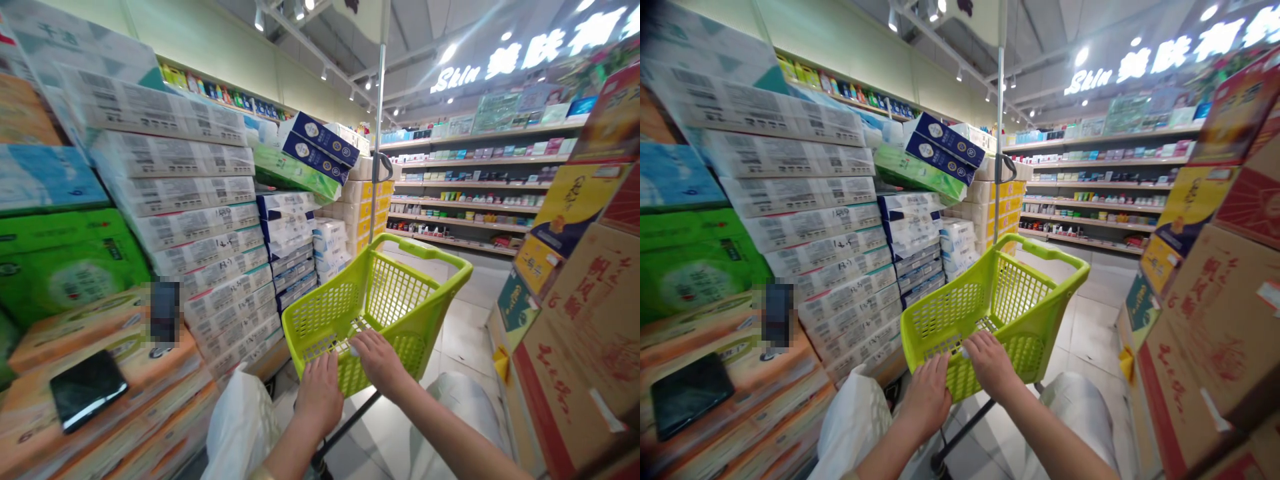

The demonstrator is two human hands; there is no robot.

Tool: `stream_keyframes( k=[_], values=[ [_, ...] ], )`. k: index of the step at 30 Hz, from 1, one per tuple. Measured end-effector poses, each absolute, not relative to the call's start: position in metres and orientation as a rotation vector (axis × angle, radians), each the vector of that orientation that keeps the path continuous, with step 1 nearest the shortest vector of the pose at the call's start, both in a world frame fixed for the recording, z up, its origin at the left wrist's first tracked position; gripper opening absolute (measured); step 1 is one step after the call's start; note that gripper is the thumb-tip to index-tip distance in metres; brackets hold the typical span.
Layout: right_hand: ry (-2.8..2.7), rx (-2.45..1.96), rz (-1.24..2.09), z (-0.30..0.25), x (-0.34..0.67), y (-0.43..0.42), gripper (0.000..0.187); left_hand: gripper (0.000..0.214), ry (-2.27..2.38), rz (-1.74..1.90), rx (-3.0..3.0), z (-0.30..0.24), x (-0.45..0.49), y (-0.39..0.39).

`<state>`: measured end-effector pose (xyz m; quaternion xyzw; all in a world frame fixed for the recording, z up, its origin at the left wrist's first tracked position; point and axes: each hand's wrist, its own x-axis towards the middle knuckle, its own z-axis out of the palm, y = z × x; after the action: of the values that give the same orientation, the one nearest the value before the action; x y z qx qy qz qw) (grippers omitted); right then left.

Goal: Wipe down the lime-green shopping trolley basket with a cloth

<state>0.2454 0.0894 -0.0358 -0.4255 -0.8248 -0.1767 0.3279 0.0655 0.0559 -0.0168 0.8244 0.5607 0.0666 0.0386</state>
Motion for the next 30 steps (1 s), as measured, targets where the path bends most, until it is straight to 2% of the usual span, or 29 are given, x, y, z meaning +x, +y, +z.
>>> stream_keyframes(
  k=[5, 10, 13, 20, 26, 30],
  values=[
    [-1.976, -1.363, -0.505, -0.034, 0.272, 0.094, 0.028, 0.063, 1.745, 0.215, 2.535, -0.018, 0.066, 0.055],
    [-2.080, -1.169, -0.366, -0.042, 0.218, 0.084, 0.027, 0.061, 1.767, 0.197, 2.506, -0.017, 0.068, 0.054],
    [-2.172, -1.072, -0.365, -0.040, 0.219, 0.085, 0.025, 0.061, 1.752, 0.183, 2.509, -0.016, 0.064, 0.054],
    [-1.996, -1.334, -0.501, -0.037, 0.263, 0.097, 0.029, 0.064, 1.763, 0.195, 2.509, -0.019, 0.063, 0.055],
    [-2.116, -1.133, -0.374, -0.045, 0.208, 0.084, 0.024, 0.063, 1.772, 0.199, 2.487, -0.018, 0.065, 0.054],
    [-2.157, -1.137, -0.440, -0.038, 0.237, 0.090, 0.029, 0.063, 1.757, 0.187, 2.499, -0.018, 0.059, 0.053]
  ],
)
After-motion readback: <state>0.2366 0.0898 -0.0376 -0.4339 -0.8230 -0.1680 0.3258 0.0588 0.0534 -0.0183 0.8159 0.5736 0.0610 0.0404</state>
